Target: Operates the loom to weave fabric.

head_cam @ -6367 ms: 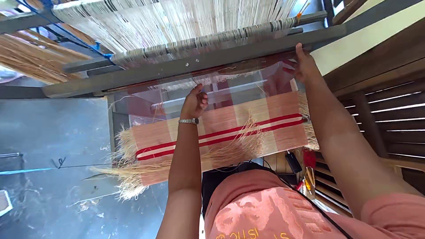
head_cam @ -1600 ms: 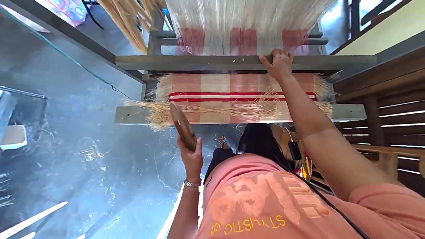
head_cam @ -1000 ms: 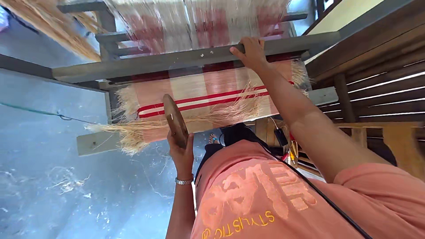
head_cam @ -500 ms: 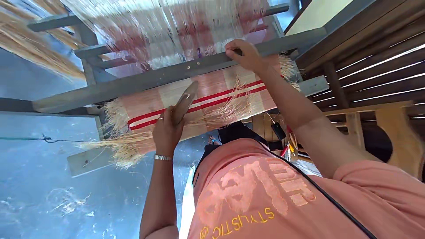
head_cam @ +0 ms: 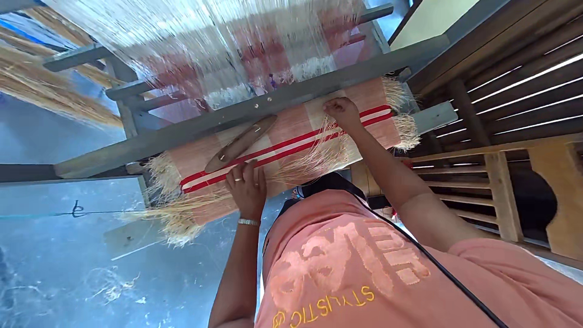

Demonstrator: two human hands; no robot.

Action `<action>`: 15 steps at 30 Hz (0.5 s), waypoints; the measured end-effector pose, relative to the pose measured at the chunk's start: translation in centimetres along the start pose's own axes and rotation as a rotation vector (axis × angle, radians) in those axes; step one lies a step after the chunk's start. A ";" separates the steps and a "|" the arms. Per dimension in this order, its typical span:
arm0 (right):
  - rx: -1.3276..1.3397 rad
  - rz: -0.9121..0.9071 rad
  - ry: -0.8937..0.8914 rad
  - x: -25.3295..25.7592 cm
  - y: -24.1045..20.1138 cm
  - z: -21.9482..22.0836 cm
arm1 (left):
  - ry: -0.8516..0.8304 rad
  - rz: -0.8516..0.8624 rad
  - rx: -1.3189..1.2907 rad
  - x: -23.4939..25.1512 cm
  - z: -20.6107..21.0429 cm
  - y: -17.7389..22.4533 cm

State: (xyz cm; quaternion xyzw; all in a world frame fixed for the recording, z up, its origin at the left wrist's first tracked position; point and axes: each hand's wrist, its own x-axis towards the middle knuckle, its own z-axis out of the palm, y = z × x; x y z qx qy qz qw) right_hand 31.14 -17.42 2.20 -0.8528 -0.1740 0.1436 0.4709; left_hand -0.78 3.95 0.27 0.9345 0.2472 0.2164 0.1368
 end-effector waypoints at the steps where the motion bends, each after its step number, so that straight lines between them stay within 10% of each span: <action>1: 0.034 0.020 -0.004 0.1 -0.3 -0.2 | 0.007 0.005 0.009 -1.2 0.5 -0.5; 9: 0.508 0.319 0.083 2.5 1.7 -10.6 | -0.111 -0.292 0.186 -3.7 1.7 -3.1; 15: 0.679 0.227 0.510 2.1 5.2 -39.5 | -0.075 -0.284 0.173 -3.7 1.7 -2.9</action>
